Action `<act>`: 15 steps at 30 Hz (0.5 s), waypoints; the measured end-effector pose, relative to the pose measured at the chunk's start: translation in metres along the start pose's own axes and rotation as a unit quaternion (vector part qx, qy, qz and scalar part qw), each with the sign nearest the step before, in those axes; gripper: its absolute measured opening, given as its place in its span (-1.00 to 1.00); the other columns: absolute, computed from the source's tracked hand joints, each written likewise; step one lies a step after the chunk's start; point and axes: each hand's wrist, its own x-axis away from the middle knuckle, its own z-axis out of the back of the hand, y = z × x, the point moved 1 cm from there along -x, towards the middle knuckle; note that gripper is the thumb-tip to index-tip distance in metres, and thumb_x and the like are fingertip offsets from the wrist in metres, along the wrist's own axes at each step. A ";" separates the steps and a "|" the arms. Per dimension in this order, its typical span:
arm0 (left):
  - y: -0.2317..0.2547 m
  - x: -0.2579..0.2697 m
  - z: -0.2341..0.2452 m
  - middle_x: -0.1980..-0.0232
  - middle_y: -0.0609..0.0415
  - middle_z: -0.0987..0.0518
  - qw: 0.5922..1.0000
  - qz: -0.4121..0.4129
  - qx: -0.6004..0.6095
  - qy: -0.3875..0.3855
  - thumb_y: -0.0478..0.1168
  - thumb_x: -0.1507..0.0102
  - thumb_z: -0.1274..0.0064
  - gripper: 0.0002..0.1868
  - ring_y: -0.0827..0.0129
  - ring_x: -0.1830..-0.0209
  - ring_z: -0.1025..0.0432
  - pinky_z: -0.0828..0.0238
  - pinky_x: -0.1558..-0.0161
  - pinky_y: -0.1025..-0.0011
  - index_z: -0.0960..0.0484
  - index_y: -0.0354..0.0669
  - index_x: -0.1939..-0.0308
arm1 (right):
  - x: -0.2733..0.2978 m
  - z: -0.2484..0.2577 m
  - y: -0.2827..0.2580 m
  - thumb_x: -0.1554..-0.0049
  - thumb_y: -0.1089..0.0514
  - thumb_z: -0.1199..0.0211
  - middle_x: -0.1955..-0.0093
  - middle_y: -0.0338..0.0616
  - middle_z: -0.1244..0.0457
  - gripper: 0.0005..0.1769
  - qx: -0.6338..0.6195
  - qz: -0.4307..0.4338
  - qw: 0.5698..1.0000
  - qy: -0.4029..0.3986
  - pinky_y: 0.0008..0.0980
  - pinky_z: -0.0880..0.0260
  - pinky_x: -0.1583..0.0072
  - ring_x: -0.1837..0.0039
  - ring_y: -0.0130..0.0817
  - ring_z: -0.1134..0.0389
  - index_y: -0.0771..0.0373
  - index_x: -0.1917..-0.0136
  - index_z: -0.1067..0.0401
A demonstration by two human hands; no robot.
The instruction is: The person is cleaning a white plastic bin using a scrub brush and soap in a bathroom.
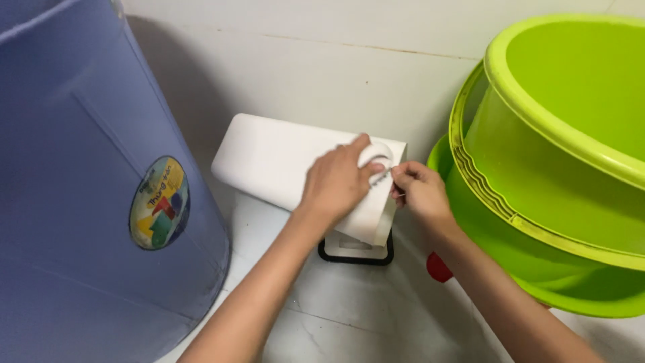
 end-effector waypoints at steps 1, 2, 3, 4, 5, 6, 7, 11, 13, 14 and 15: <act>0.001 0.007 -0.001 0.11 -0.17 -0.65 1.000 0.000 -0.001 0.002 0.04 -0.28 -0.10 -0.58 -0.11 0.09 -0.53 -0.42 0.09 0.00 -0.53 -0.07 -0.11 | -0.004 0.004 0.003 -0.28 0.10 -0.16 0.35 -0.24 -0.24 -0.75 0.000 0.002 1.000 -0.001 -0.45 -0.21 0.24 0.31 -0.47 -0.21 0.30 0.16 -0.44; 0.002 0.014 -0.003 0.12 -0.19 -0.64 0.999 -0.015 -0.024 -0.025 0.04 -0.27 -0.10 -0.57 -0.13 0.10 -0.52 -0.42 0.09 0.00 -0.52 -0.05 -0.14 | -0.008 0.008 0.006 -0.24 0.14 -0.16 0.35 -0.22 -0.26 -0.81 -0.010 -0.019 1.000 0.001 -0.44 -0.21 0.24 0.32 -0.45 -0.21 0.28 0.15 -0.46; 0.005 0.021 -0.007 0.12 -0.21 -0.63 0.997 -0.032 -0.046 -0.055 0.03 -0.27 -0.11 -0.56 -0.15 0.10 -0.51 -0.43 0.08 0.00 -0.51 -0.03 -0.16 | -0.012 0.015 0.010 -0.20 0.19 -0.16 0.35 -0.21 -0.27 -0.86 -0.019 -0.040 0.999 0.007 -0.43 -0.21 0.24 0.33 -0.43 -0.22 0.26 0.15 -0.47; 0.003 0.030 -0.003 0.12 -0.21 -0.63 0.997 -0.034 -0.044 -0.055 0.03 -0.27 -0.11 -0.56 -0.15 0.10 -0.51 -0.43 0.08 0.00 -0.51 -0.03 -0.16 | -0.010 0.015 0.004 -0.20 0.19 -0.16 0.35 -0.21 -0.27 -0.86 -0.018 -0.039 0.999 0.009 -0.43 -0.21 0.24 0.33 -0.43 -0.22 0.26 0.15 -0.47; 0.002 0.041 0.000 0.13 -0.19 -0.65 0.996 -0.066 -0.024 -0.059 0.01 -0.24 -0.13 -0.56 -0.12 0.10 -0.52 -0.43 0.09 0.01 -0.53 -0.04 -0.15 | -0.007 0.016 0.000 -0.22 0.17 -0.16 0.34 -0.23 -0.27 -0.83 -0.018 -0.045 0.999 0.002 -0.44 -0.22 0.23 0.31 -0.45 -0.23 0.28 0.16 -0.45; 0.000 0.052 0.003 0.13 -0.16 -0.66 0.993 -0.098 -0.004 -0.063 -0.02 -0.21 -0.16 -0.55 -0.09 0.09 -0.53 -0.44 0.09 0.02 -0.54 -0.04 -0.13 | -0.003 0.017 -0.004 -0.24 0.15 -0.17 0.33 -0.24 -0.27 -0.80 -0.019 -0.050 0.999 -0.006 -0.45 -0.23 0.22 0.30 -0.47 -0.24 0.29 0.18 -0.43; 0.002 0.050 0.008 0.13 -0.16 -0.66 0.993 -0.100 -0.002 -0.067 -0.02 -0.21 -0.16 -0.55 -0.09 0.09 -0.53 -0.44 0.09 0.02 -0.54 -0.04 -0.13 | -0.002 0.015 -0.004 -0.24 0.15 -0.17 0.33 -0.24 -0.27 -0.80 -0.019 -0.052 0.998 -0.002 -0.45 -0.23 0.22 0.30 -0.47 -0.24 0.29 0.18 -0.43; -0.008 0.030 0.021 0.12 -0.15 -0.64 0.989 0.039 -0.062 -0.130 0.04 -0.26 -0.12 -0.61 -0.06 0.09 -0.54 -0.45 0.07 0.03 -0.55 0.05 -0.12 | 0.000 0.007 -0.003 -0.24 0.16 -0.17 0.32 -0.22 -0.28 -0.81 0.002 -0.041 0.998 -0.037 -0.43 -0.26 0.22 0.30 -0.47 -0.25 0.28 0.18 -0.43; -0.016 0.016 0.022 0.11 -0.18 -0.62 0.991 0.067 -0.075 -0.091 0.07 -0.27 -0.11 -0.54 -0.09 0.12 -0.54 -0.44 0.10 0.00 -0.50 0.08 -0.21 | -0.004 0.004 -0.002 -0.22 0.17 -0.16 0.31 -0.23 -0.30 -0.82 0.002 -0.034 0.998 -0.046 -0.43 -0.26 0.22 0.30 -0.47 -0.26 0.29 0.18 -0.43; -0.020 0.011 0.021 0.11 -0.19 -0.63 0.994 0.075 -0.065 -0.052 0.06 -0.29 -0.10 -0.57 -0.10 0.11 -0.54 -0.44 0.09 -0.01 -0.52 0.01 -0.16 | -0.007 0.003 -0.001 -0.24 0.16 -0.16 0.31 -0.22 -0.30 -0.80 -0.011 -0.025 0.999 -0.047 -0.43 -0.26 0.22 0.29 -0.47 -0.25 0.31 0.18 -0.43; -0.023 0.006 0.019 0.11 -0.20 -0.64 0.995 0.085 -0.055 -0.012 0.05 -0.32 -0.08 -0.60 -0.11 0.09 -0.54 -0.43 0.08 -0.03 -0.53 -0.05 -0.12 | -0.010 0.003 0.000 -0.25 0.16 -0.16 0.31 -0.21 -0.30 -0.78 -0.023 -0.016 0.998 -0.050 -0.44 -0.26 0.21 0.29 -0.47 -0.25 0.33 0.18 -0.42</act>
